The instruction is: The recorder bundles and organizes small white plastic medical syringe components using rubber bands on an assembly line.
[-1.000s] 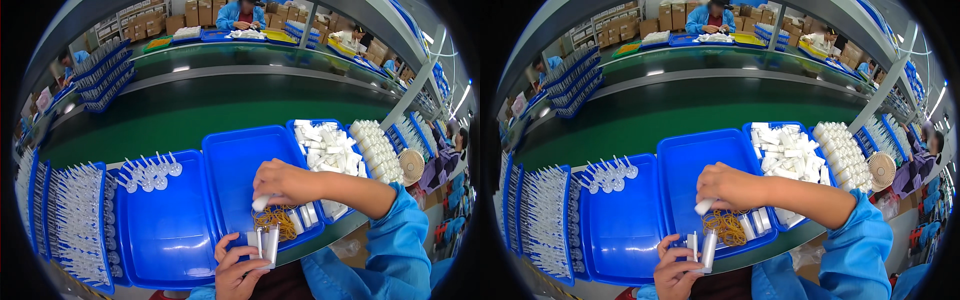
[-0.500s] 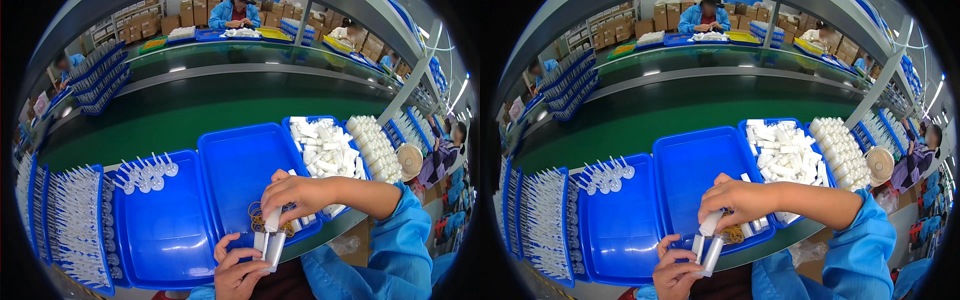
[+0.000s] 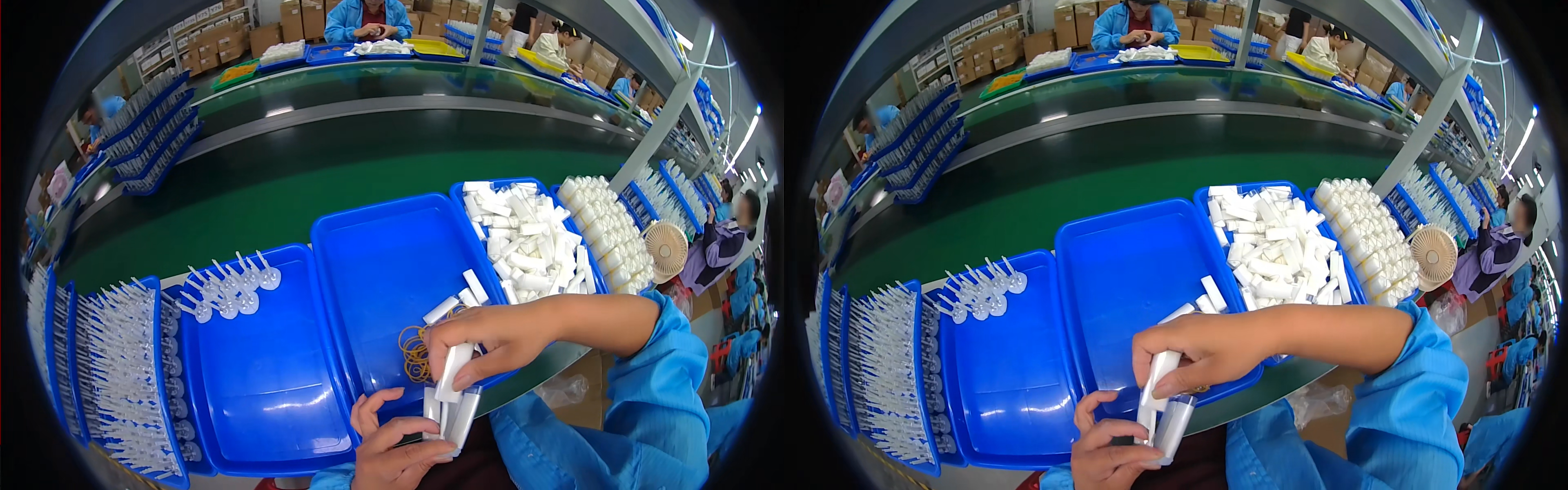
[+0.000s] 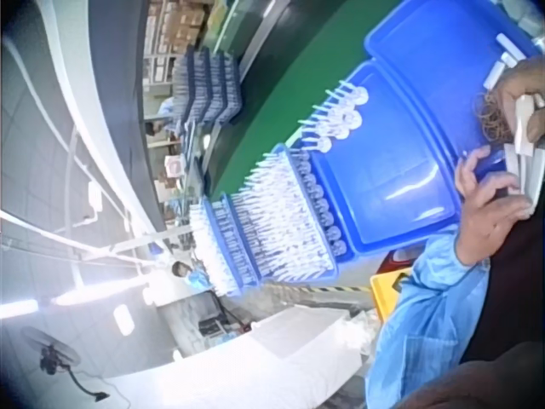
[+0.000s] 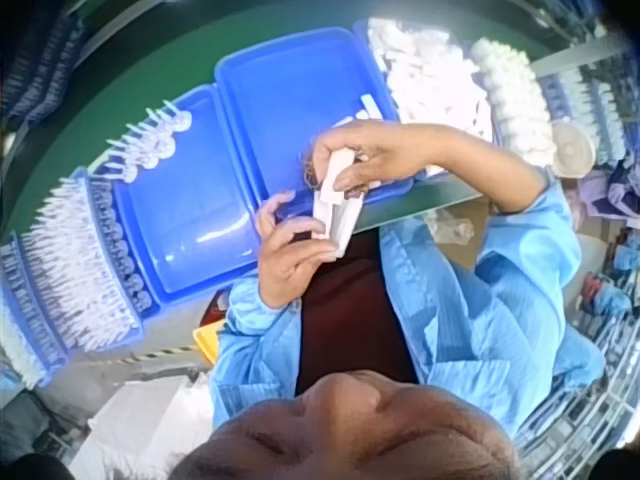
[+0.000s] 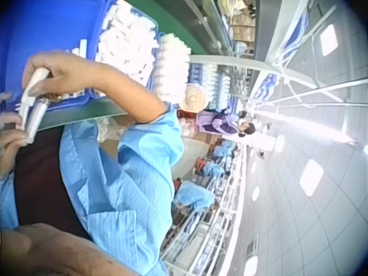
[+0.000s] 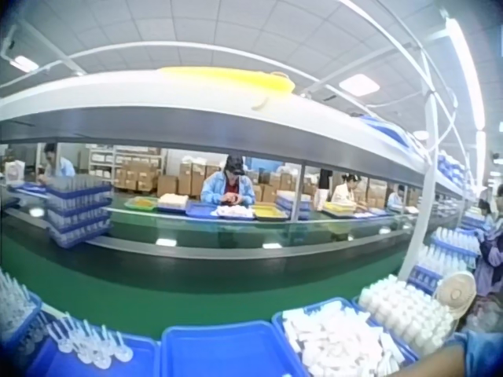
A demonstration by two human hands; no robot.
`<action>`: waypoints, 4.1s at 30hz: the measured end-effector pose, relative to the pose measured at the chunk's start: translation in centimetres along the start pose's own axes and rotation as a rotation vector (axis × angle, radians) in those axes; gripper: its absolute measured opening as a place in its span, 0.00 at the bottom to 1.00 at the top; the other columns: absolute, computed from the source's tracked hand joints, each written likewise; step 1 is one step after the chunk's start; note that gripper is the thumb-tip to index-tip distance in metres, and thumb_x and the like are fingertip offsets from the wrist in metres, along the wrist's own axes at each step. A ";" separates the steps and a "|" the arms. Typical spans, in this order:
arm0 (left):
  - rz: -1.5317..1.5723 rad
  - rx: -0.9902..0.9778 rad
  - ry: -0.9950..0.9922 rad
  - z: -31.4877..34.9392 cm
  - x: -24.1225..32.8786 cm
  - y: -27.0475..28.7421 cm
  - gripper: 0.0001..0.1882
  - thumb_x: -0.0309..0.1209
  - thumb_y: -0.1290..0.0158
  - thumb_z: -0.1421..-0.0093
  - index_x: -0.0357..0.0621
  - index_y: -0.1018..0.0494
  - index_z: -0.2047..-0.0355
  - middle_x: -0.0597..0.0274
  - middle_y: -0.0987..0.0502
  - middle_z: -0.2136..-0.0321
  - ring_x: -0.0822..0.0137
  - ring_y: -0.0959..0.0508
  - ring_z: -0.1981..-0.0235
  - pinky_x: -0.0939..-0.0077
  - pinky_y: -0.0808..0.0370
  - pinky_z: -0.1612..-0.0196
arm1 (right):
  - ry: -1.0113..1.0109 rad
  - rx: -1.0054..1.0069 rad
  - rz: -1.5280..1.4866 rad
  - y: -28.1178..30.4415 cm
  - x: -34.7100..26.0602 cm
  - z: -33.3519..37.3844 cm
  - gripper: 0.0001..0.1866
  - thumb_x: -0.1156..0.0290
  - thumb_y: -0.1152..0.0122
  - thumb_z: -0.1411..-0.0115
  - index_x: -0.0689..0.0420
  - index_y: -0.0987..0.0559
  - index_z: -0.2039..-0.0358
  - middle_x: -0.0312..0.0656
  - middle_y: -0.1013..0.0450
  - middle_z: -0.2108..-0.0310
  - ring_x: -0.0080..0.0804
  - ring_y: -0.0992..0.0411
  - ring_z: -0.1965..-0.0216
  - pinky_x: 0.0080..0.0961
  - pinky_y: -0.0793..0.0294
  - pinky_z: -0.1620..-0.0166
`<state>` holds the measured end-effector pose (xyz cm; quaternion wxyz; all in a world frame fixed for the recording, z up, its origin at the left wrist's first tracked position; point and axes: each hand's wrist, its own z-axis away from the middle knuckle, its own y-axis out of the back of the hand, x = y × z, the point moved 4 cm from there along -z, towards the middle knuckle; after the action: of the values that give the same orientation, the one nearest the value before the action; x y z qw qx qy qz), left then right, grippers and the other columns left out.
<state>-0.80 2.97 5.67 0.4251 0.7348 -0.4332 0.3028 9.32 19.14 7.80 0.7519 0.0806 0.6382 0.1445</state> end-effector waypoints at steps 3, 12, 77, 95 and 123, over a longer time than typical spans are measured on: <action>-0.049 -0.016 -0.007 -0.2 0.2 -0.1 0.06 0.32 0.39 0.61 0.51 0.21 0.78 0.66 0.27 0.69 0.48 0.37 0.53 0.54 0.44 0.49 | -0.002 -0.043 -0.085 -0.3 0.0 0.1 0.12 0.70 0.43 0.44 0.58 0.30 0.61 0.41 0.32 0.67 0.35 0.33 0.63 0.29 0.36 0.62; -0.049 0.268 -0.109 1.6 -0.8 -0.3 0.39 0.43 0.35 0.59 0.46 0.42 0.50 0.48 0.34 0.56 0.45 0.34 0.53 0.50 0.39 0.51 | 0.271 -0.068 0.049 -4.0 -1.5 -0.1 0.10 0.68 0.45 0.44 0.56 0.29 0.62 0.40 0.34 0.65 0.38 0.37 0.60 0.34 0.45 0.57; 0.225 0.184 0.072 -3.1 3.2 -5.6 0.56 0.19 0.43 0.55 0.41 0.75 0.40 0.59 0.30 0.74 0.66 0.27 0.72 0.72 0.32 0.59 | 0.262 0.514 -1.158 -6.5 0.8 9.5 0.24 0.74 0.55 0.41 0.63 0.40 0.43 0.49 0.28 0.59 0.32 0.25 0.70 0.21 0.26 0.69; -0.564 -0.351 0.020 -7.0 4.7 -3.2 0.34 0.22 0.49 0.57 0.34 0.42 0.46 0.38 0.42 0.48 0.41 0.41 0.46 0.56 0.44 0.44 | -0.270 1.809 0.756 -2.7 2.4 29.6 0.16 0.71 0.35 0.61 0.57 0.26 0.69 0.41 0.30 0.69 0.33 0.31 0.67 0.26 0.30 0.66; -1.055 -0.061 -0.007 -9.3 -10.5 9.9 0.13 0.22 0.53 0.48 0.34 0.34 0.61 0.41 0.31 0.64 0.45 0.31 0.63 0.59 0.33 0.59 | -0.843 1.965 0.327 6.7 18.1 49.1 0.10 0.67 0.46 0.46 0.59 0.30 0.66 0.46 0.28 0.78 0.32 0.28 0.82 0.27 0.29 0.77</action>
<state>-15.05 12.56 4.93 0.5394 0.8413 -0.0145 0.0326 59.40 34.39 1.41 0.4892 0.7755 0.1465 -0.3712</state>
